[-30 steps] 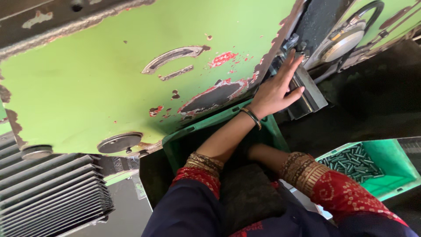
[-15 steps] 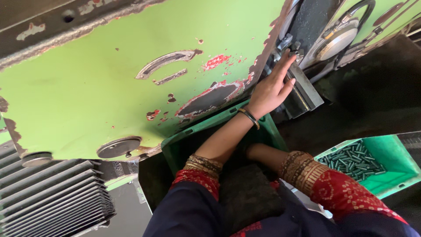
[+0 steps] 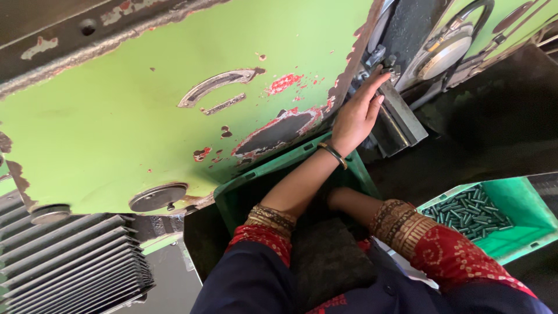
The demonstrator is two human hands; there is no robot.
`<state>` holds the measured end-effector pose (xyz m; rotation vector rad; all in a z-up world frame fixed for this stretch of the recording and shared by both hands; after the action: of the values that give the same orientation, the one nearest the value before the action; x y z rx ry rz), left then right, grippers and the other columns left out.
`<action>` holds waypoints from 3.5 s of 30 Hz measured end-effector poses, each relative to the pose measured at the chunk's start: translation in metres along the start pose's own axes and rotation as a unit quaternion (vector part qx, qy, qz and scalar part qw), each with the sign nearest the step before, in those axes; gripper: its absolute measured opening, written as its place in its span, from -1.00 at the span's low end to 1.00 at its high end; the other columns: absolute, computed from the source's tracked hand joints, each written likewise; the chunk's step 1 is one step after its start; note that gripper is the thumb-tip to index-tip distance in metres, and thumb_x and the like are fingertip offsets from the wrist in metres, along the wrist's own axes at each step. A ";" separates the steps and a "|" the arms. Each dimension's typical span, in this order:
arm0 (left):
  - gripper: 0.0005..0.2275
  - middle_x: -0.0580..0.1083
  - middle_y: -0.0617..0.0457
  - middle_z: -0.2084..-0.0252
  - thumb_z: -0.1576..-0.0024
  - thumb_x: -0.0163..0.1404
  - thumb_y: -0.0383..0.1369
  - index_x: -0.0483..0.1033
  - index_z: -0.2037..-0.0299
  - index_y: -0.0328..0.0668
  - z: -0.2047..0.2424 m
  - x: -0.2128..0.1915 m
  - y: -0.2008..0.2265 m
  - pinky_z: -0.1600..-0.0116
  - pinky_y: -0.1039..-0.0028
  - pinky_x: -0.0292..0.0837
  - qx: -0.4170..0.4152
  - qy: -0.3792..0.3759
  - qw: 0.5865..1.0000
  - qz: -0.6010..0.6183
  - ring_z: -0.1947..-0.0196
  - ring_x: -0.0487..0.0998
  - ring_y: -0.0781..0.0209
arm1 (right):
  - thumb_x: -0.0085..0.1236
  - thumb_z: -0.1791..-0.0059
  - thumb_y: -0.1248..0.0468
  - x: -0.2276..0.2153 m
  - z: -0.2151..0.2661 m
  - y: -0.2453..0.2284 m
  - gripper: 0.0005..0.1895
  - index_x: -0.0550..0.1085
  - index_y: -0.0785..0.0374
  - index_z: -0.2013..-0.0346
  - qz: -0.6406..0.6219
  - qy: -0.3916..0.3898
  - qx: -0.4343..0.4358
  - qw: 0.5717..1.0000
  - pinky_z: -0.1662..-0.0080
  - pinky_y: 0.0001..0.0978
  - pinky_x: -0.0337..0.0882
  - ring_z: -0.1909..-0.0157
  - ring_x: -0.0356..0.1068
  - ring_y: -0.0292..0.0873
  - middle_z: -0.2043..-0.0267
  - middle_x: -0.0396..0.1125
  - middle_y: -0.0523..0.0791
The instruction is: The person repeatedly picks small metal pins from a green bin and presses them against a rotating grinding wheel to smooth their surfaces. The person holds the pins by hand and places the finished pieces into a second green bin below the machine.
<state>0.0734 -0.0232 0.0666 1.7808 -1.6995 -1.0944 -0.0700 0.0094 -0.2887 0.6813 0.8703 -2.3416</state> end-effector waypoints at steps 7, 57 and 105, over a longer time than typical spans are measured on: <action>-0.64 0.28 0.00 -0.46 -0.41 -0.12 -0.36 0.26 -0.41 0.06 0.000 0.001 -0.005 -0.40 0.33 0.44 -0.006 0.019 1.000 -0.011 -0.40 0.40 -0.01 | 0.07 -0.05 0.15 -0.013 0.009 -0.006 -0.63 0.49 0.29 -0.07 -0.010 0.014 -0.008 1.000 0.07 -0.18 0.51 0.08 0.49 -0.02 0.05 0.48 0.05; 0.30 -0.27 -0.36 -0.61 0.29 0.16 0.45 -0.39 -0.56 0.08 0.001 0.034 -0.006 -0.07 0.13 0.62 0.047 -0.151 0.976 -0.152 -0.31 0.39 -0.49 | 0.10 -0.16 0.30 -0.094 0.276 0.051 -0.96 0.47 0.08 0.09 -0.780 0.575 -0.179 0.170 -0.02 -0.40 0.52 0.09 0.46 -0.31 0.07 0.42 -0.23; -0.46 0.26 0.11 -0.53 -0.30 0.06 -0.45 0.18 -0.48 0.02 -0.001 0.018 -0.037 0.12 0.61 0.45 -0.075 -0.041 0.992 0.093 0.28 0.42 0.44 | -0.31 -0.15 0.13 0.182 0.312 0.183 -0.48 0.10 -0.19 -0.45 -0.174 0.195 0.606 0.751 -0.38 0.45 0.04 -0.54 -0.05 0.12 -0.58 -0.10 -0.10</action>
<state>0.0952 -0.0359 0.0342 1.4717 -1.7414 -1.1938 -0.1676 -0.3830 -0.2722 1.6479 -0.6581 -2.9804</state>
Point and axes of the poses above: each hand's wrist, its own z-axis away from the middle knuckle, its own x-axis out of the palm, y = z × x, the point moved 10 cm from there along -z, towards the middle knuckle
